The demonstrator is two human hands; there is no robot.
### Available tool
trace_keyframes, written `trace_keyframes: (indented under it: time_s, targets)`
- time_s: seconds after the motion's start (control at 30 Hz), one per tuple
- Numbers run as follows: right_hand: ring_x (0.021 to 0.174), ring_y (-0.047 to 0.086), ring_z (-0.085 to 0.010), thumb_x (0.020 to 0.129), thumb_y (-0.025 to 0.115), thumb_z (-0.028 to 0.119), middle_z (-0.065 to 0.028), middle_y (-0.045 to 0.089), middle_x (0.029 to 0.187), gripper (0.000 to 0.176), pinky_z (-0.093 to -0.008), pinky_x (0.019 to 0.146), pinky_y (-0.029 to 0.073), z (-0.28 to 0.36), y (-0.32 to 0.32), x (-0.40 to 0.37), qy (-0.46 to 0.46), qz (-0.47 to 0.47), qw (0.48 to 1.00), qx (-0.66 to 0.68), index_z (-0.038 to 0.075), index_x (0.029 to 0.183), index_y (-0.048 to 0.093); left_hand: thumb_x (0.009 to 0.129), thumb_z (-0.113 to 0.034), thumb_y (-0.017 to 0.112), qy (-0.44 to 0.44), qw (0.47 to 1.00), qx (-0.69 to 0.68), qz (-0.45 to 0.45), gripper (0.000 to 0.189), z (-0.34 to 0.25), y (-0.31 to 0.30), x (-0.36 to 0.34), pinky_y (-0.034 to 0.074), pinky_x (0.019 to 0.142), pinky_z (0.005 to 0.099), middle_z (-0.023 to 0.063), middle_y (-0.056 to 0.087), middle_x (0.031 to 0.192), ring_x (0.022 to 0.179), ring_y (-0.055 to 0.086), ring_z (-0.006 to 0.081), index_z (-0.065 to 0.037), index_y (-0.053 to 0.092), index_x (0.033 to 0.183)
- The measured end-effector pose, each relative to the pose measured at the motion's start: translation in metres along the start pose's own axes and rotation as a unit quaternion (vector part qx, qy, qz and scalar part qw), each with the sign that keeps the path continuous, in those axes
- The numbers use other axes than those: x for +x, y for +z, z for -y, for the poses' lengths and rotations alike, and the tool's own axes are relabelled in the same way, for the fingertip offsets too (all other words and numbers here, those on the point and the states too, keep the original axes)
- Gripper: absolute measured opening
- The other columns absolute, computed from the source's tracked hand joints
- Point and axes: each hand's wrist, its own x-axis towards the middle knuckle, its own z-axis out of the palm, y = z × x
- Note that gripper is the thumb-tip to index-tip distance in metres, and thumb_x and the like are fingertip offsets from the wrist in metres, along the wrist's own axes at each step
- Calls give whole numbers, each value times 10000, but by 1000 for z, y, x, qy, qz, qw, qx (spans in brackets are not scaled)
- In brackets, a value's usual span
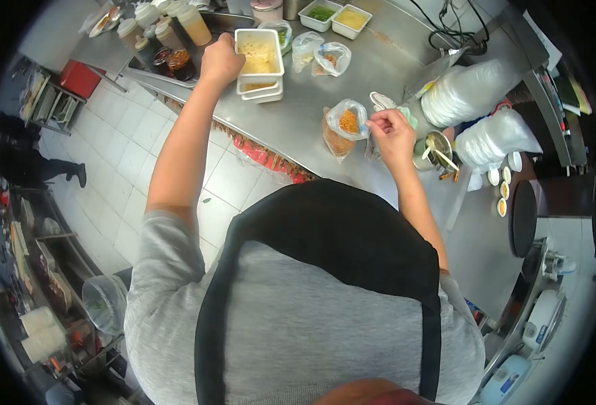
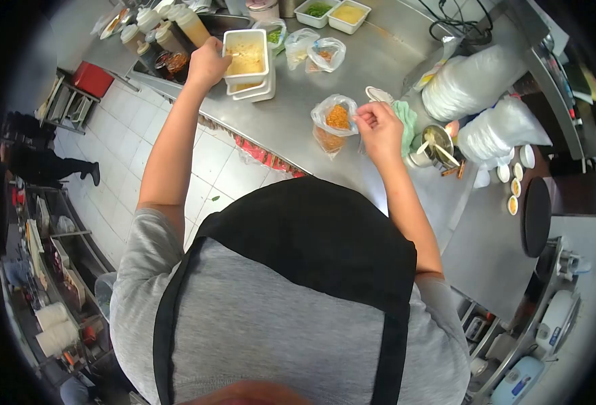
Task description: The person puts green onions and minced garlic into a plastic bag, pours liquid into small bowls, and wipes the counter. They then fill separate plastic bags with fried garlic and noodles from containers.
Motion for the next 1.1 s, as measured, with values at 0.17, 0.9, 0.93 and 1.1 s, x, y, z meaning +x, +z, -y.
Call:
trace_keyframes:
  time_s: [0.17, 0.9, 0.93, 1.1]
  targets:
    - [647, 549, -111, 777, 700, 89, -37, 590, 756, 116, -259, 642, 485, -26, 12, 5, 69, -9, 998, 12, 30, 874, 674, 737, -178, 654, 10, 1000, -17, -11, 347, -12, 13, 1, 488, 849, 434, 255, 654, 956, 948, 629, 396, 1, 576, 1024]
    - [711, 573, -137, 711, 775, 145, -103, 520, 1061, 499, -290, 557, 518, -45, 15, 14, 279, 118, 938, 166, 140, 1139, 519, 787, -259, 706, 234, 941, -180, 164, 236, -117, 64, -97, 504, 797, 408, 162, 634, 1033, 974, 608, 309, -120, 675, 976]
    - [695, 570, -131, 711, 768, 105, -95, 526, 1030, 469, -279, 532, 512, -48, 20, 8, 292, 115, 928, 201, 134, 1110, 524, 779, -226, 697, 237, 945, -144, 176, 224, -125, 76, -99, 508, 787, 406, 159, 643, 997, 946, 618, 312, -124, 677, 977]
    - [677, 557, -91, 714, 645, -82, -25, 557, 835, 304, -221, 551, 487, -55, 35, 6, 210, 88, 929, 292, 76, 965, 576, 733, -102, 654, 232, 958, -70, 151, 251, -122, 106, -85, 525, 734, 408, 159, 661, 839, 801, 650, 346, -119, 684, 981]
